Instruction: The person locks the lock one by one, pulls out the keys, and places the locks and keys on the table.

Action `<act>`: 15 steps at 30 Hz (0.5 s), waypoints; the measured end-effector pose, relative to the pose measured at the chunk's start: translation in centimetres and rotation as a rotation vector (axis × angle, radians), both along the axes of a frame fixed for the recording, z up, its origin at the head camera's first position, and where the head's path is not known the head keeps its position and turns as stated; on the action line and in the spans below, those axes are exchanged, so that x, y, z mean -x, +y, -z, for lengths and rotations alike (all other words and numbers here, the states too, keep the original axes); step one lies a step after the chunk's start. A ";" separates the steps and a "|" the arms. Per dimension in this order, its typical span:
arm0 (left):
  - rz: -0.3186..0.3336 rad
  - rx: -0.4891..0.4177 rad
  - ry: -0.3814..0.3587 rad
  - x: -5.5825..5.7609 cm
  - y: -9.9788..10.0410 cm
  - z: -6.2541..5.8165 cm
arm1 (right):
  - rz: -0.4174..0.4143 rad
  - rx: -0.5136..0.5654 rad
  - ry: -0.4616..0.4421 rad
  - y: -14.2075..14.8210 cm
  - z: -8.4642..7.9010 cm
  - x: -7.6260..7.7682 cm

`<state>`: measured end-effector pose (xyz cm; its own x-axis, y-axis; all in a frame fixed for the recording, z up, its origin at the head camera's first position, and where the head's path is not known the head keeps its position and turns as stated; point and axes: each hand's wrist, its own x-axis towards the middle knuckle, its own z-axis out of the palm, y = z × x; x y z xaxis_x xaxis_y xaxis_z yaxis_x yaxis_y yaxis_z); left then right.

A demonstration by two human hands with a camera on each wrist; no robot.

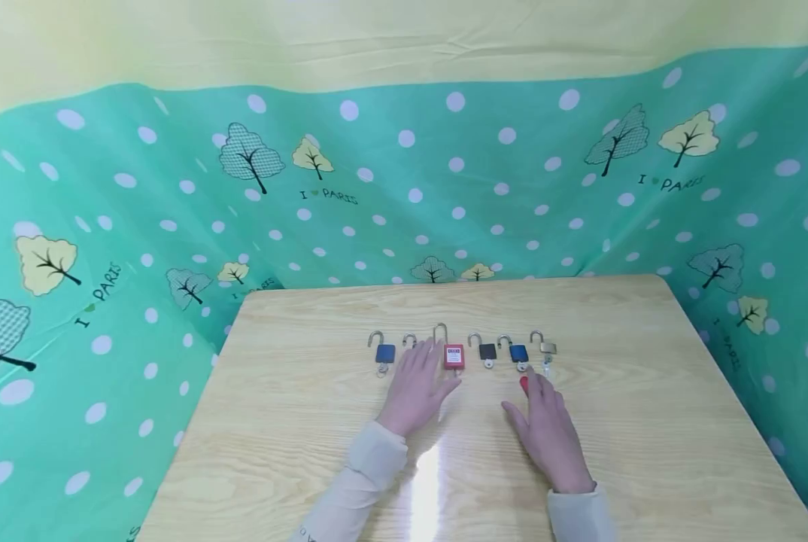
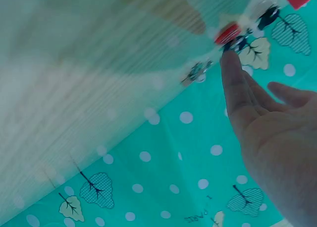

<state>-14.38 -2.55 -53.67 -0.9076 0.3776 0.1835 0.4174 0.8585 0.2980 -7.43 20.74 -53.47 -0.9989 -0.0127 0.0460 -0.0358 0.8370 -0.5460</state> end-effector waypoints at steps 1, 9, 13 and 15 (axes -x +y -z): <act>0.010 -0.008 0.000 0.1 0.4 0.0 | 0.022 0.014 -0.013 0.3 0.0 0.1; 0.038 0.003 -0.030 1.2 3.4 -0.3 | 0.197 0.068 -0.108 2.7 -0.3 2.5; 0.062 0.023 -0.013 2.1 5.2 -0.4 | 0.199 0.042 -0.171 3.5 -0.6 3.7; 0.070 0.021 0.000 2.6 6.0 -0.6 | 0.196 0.031 -0.181 3.7 -0.7 4.3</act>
